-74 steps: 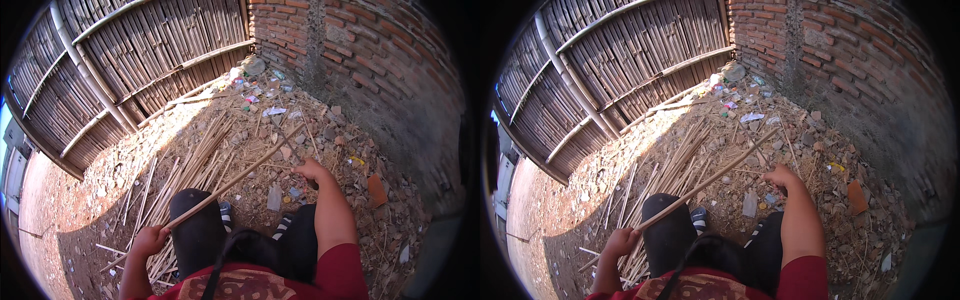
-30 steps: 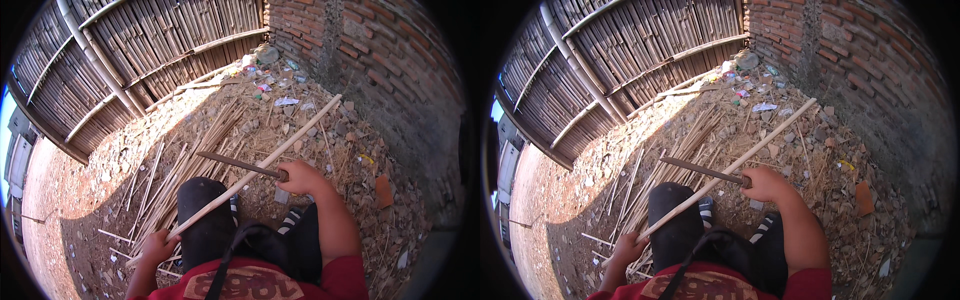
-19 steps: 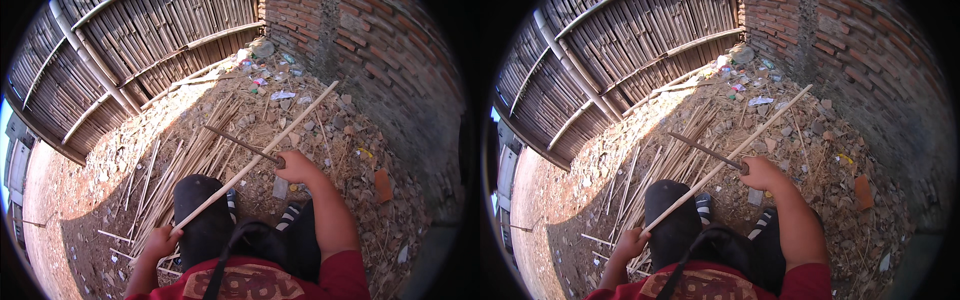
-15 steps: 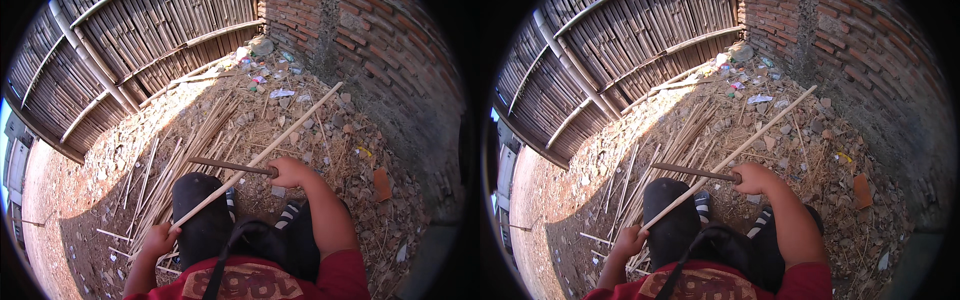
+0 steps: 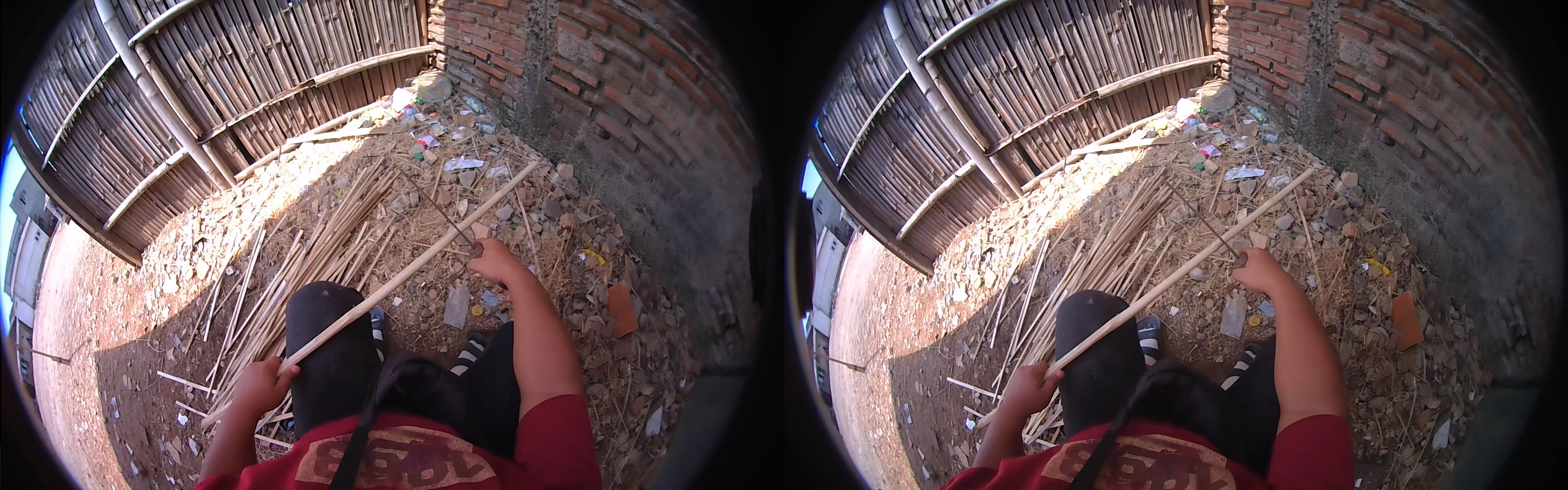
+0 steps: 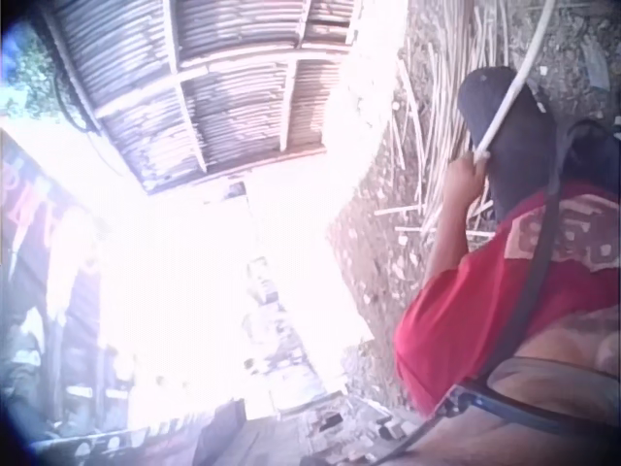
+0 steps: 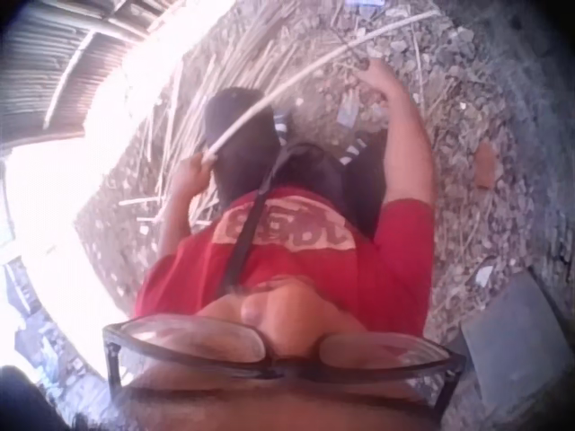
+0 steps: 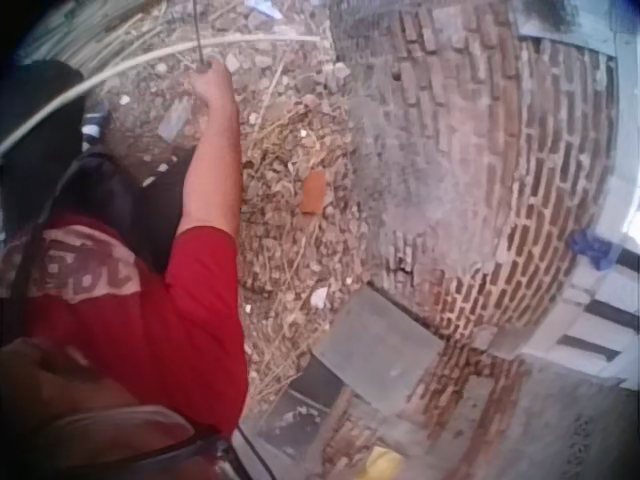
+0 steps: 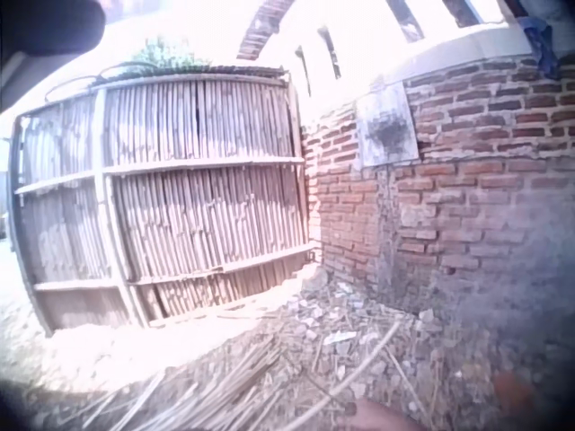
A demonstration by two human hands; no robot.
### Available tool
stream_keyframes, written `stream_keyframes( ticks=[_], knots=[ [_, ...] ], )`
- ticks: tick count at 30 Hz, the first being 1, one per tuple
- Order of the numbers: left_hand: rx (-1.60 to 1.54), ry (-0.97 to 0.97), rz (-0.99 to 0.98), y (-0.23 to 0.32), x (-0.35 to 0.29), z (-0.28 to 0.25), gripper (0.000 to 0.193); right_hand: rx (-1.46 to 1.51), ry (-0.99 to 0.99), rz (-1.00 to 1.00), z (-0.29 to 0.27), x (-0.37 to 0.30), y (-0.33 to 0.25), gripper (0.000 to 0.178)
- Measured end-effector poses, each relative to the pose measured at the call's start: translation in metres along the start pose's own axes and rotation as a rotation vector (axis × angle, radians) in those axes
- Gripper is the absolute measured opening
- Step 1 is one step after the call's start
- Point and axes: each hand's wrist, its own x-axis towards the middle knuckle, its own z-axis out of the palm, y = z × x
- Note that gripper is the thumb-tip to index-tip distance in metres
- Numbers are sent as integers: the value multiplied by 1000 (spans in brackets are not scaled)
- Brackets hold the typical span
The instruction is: The person shaves thin layers off a bamboo strip using a large knife, repeatedly drawing the blade along the length of the wood while holding it in their lap.
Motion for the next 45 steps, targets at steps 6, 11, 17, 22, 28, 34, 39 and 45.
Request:
stream_keyframes(
  ticks=[6, 11, 17, 22, 28, 34, 39, 45],
  knots=[
    [-57, -67, 1, -11, -1, -2, 54, -226, -188, -213, 17, -44, -72, 39],
    [-37, -10, 48, -5, 13, 7, 53, -25, -253, -133, 26, -18, -44, 35],
    [-66, -55, 33, -6, 4, -7, 55, -264, -284, -254, 33, -26, -65, 38],
    [-79, -108, -20, 10, 11, -14, 56, 34, -42, 55, 13, -2, -11, 37],
    [-159, -137, 8, -7, 11, -6, 55, -193, -211, -210, 23, -30, -66, 43],
    [-355, -187, -20, 6, 13, -11, 56, 18, -11, -61, 28, -2, -18, 38],
    [-239, -81, 8, 1, 3, 4, 50, -324, -166, -275, 26, -33, -81, 29],
    [-161, -16, 36, 6, 7, 2, 46, 16, -8, -18, 12, -8, -38, 27]
  ],
)
